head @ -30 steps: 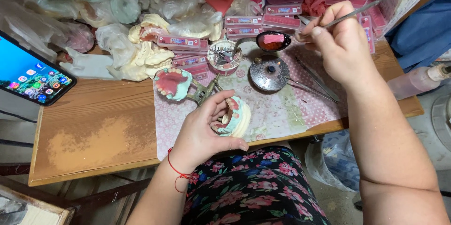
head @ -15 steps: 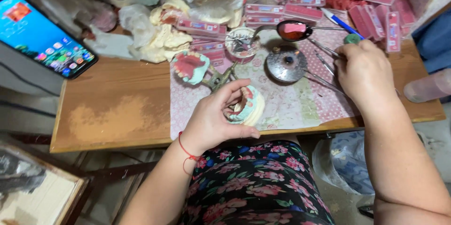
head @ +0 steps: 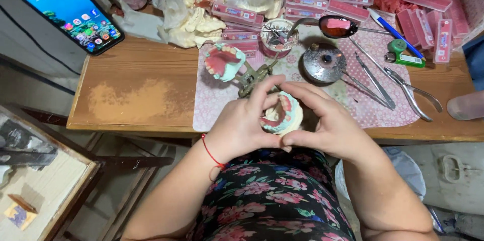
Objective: Waxing and shaping a dental model at a laboratory bench, followed by searching for items in a drawer.
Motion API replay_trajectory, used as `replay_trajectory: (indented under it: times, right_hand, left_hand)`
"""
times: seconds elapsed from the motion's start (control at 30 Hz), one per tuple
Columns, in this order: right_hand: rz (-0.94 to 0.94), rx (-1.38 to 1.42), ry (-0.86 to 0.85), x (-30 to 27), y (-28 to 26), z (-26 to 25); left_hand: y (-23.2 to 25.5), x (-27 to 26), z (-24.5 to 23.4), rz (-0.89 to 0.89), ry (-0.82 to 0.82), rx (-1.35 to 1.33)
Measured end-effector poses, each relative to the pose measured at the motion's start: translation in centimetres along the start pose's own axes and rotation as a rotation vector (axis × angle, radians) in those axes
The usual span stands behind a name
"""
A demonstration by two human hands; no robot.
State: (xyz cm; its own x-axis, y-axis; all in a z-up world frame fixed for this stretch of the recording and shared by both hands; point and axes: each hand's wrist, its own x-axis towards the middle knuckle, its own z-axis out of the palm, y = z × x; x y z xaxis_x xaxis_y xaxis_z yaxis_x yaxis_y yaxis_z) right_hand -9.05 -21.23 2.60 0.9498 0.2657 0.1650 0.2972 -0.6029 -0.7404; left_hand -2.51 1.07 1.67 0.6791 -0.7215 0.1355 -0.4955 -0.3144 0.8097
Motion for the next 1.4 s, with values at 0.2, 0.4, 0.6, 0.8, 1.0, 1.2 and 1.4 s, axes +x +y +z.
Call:
replay_trajectory:
  times: [0.2,0.4,0.6,0.8,1.0,1.2,1.4]
  right_hand:
    - [-0.070,-0.018,0.000,-0.7,-0.1,-0.2]
    - [-0.200,-0.016,-0.040,-1.6,-0.8,0.1]
    - [-0.192,-0.029,-0.063,-1.4,-1.2,-0.2]
    - [-0.181,-0.047,-0.060,-1.5,-0.6,-0.3]
    - [-0.079,-0.091,-0.012,-1.7,0.9,-0.7]
    - [0.108,-0.033,-0.026,-2.2,2.9,-0.8]
    - [-0.077,0.047,0.158,-2.2,3.2,0.4]
  left_hand:
    - [-0.2,-1.2,1.2,0.105,0.030,0.169]
    - [-1.6,-3.3,1.4,0.257,0.103,0.163]
    - [-1.6,-3.7,0.8,0.220,0.014,0.150]
    - [-1.3,-5.2,-0.1,0.259,0.059,0.066]
    - [-3.2,-8.9,-0.6,0.071,0.882,0.006]
    - [-2.2,-3.6,-3.3,-0.072,0.411,-0.108]
    - [-1.3,0.5,-1.2,-0.011,0.593,-0.215]
